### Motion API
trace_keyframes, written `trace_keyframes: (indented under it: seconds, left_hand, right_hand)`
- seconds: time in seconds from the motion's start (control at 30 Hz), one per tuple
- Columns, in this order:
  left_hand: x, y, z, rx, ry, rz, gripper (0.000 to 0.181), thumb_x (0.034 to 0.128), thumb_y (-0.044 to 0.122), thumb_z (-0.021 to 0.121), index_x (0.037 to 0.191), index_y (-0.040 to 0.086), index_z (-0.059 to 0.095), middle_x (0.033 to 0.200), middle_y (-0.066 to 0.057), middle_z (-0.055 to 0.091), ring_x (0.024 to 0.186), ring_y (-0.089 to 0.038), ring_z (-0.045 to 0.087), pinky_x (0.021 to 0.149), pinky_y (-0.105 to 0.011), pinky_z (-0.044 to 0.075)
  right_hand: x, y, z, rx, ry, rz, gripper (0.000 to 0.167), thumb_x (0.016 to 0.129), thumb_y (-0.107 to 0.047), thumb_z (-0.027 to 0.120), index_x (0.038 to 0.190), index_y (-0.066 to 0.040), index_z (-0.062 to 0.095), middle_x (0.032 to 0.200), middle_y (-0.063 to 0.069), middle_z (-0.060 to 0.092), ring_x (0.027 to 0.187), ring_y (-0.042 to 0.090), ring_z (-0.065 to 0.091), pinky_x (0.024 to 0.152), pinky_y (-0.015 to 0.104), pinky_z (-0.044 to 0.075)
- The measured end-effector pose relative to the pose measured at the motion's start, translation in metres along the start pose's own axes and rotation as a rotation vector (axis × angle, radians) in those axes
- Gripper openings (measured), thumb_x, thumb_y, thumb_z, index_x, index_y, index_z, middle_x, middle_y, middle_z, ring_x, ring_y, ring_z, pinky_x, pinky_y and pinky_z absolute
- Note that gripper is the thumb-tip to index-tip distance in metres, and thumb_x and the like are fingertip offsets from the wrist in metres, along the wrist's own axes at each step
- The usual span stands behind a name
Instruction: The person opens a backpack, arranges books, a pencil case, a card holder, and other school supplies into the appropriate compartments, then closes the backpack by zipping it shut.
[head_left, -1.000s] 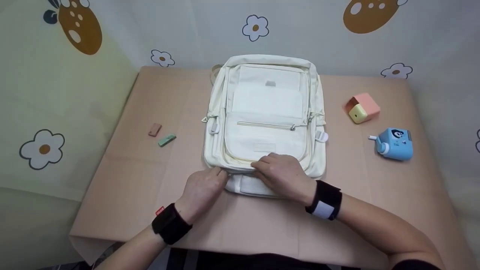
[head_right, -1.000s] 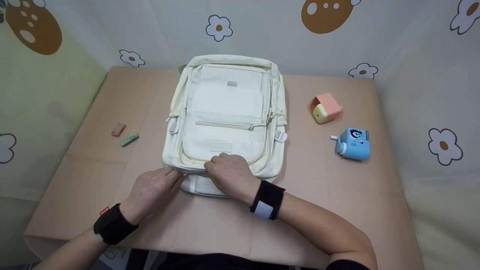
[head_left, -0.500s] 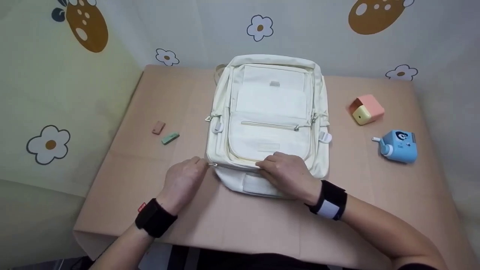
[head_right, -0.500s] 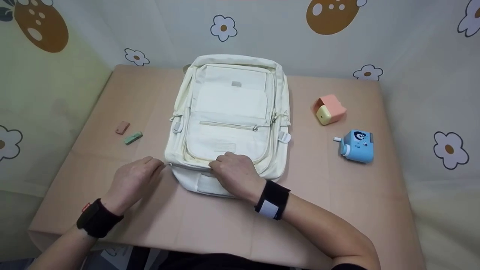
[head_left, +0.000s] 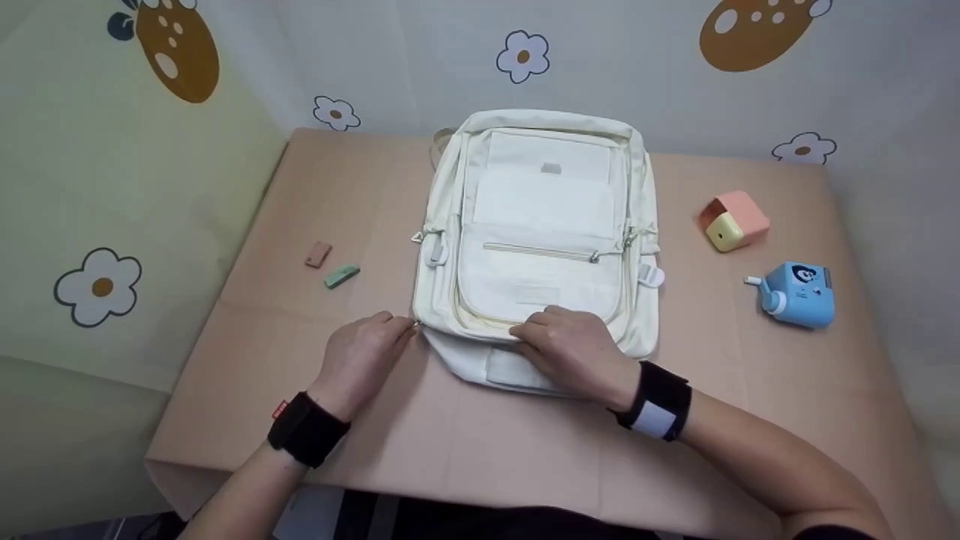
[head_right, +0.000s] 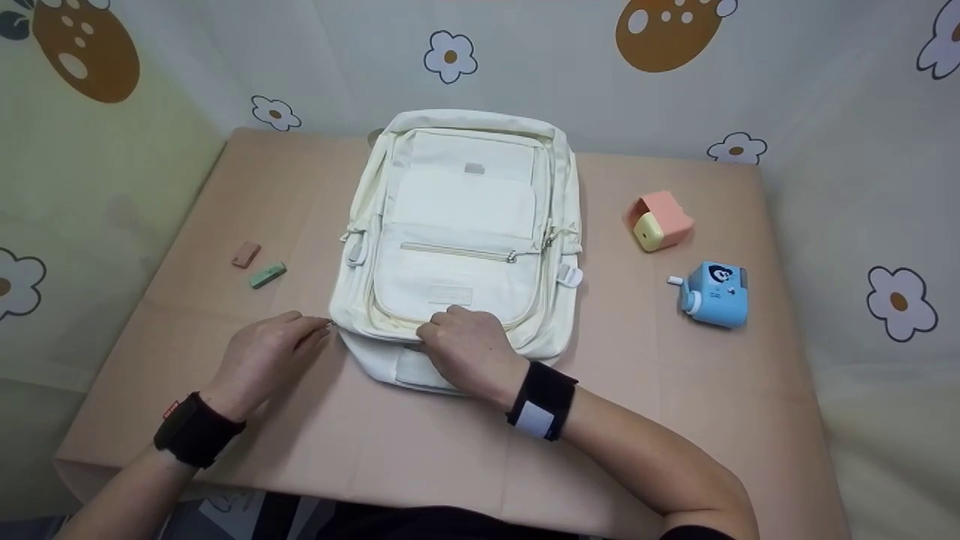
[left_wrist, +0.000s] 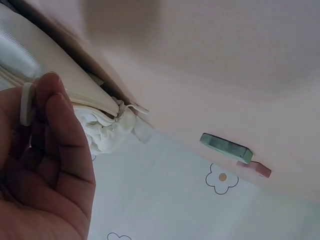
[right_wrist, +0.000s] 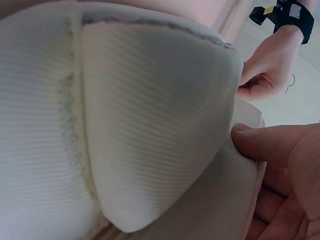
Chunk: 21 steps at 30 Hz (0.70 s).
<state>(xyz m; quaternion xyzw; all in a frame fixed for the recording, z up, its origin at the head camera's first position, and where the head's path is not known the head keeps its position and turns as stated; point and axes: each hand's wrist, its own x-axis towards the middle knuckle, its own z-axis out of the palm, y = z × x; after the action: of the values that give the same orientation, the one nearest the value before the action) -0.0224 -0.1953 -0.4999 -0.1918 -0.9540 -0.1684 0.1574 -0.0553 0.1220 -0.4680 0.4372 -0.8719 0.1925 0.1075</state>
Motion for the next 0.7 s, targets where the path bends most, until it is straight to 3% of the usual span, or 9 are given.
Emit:
trace_keyframes:
  seconds: [0.1, 0.23, 0.5, 0.6, 0.7]
  left_hand:
    - [0.000, 0.000, 0.002, -0.009, -0.010, 0.005, 0.012, 0.0956, 0.015, 0.074, 0.106, 0.012, 0.079, 0.074, -0.001, 0.065, 0.059, -0.017, 0.060, 0.050, -0.035, 0.047]
    - [0.000, 0.000, 0.004, 0.001, 0.020, 0.022, 0.007, 0.0959, 0.014, 0.073, 0.101, 0.011, 0.078, 0.072, -0.001, 0.064, 0.057, -0.018, 0.059, 0.047, -0.035, 0.046]
    - [0.001, 0.000, 0.006, 0.039, 0.071, 0.058, 0.011, 0.0959, 0.009, 0.071, 0.086, 0.011, 0.072, 0.069, -0.001, 0.063, 0.054, -0.019, 0.059, 0.044, -0.035, 0.044]
    - [0.001, -0.001, 0.007, 0.048, 0.071, 0.053, 0.012, 0.0963, 0.009, 0.071, 0.084, 0.011, 0.071, 0.069, -0.001, 0.063, 0.055, -0.019, 0.059, 0.044, -0.035, 0.044]
    - [0.000, -0.003, 0.007, 0.053, 0.060, 0.047, 0.010, 0.0966, 0.010, 0.071, 0.086, 0.011, 0.072, 0.071, -0.002, 0.065, 0.057, -0.019, 0.061, 0.046, -0.035, 0.046]
  right_hand:
    - [0.002, -0.002, -0.001, -0.012, -0.018, 0.010, 0.013, 0.094, -0.018, 0.072, 0.105, -0.016, 0.078, 0.089, -0.005, 0.072, 0.080, 0.015, 0.066, 0.063, 0.034, 0.054]
    - [0.012, -0.008, -0.002, -0.060, -0.052, 0.005, 0.010, 0.090, -0.022, 0.073, 0.098, -0.016, 0.074, 0.083, -0.004, 0.065, 0.074, 0.018, 0.059, 0.058, 0.034, 0.048]
    - [0.048, -0.033, 0.001, -0.239, -0.174, -0.061, 0.039, 0.084, -0.045, 0.078, 0.089, -0.008, 0.067, 0.083, 0.003, 0.062, 0.074, 0.025, 0.055, 0.058, 0.036, 0.045]
    - [0.057, -0.040, 0.006, -0.286, -0.199, -0.081, 0.034, 0.084, -0.040, 0.079, 0.085, -0.008, 0.067, 0.082, 0.004, 0.062, 0.072, 0.024, 0.056, 0.054, 0.035, 0.044]
    - [0.061, -0.043, 0.012, -0.342, -0.224, -0.103, 0.017, 0.086, -0.024, 0.076, 0.086, -0.009, 0.068, 0.081, 0.004, 0.062, 0.070, 0.023, 0.057, 0.050, 0.034, 0.044]
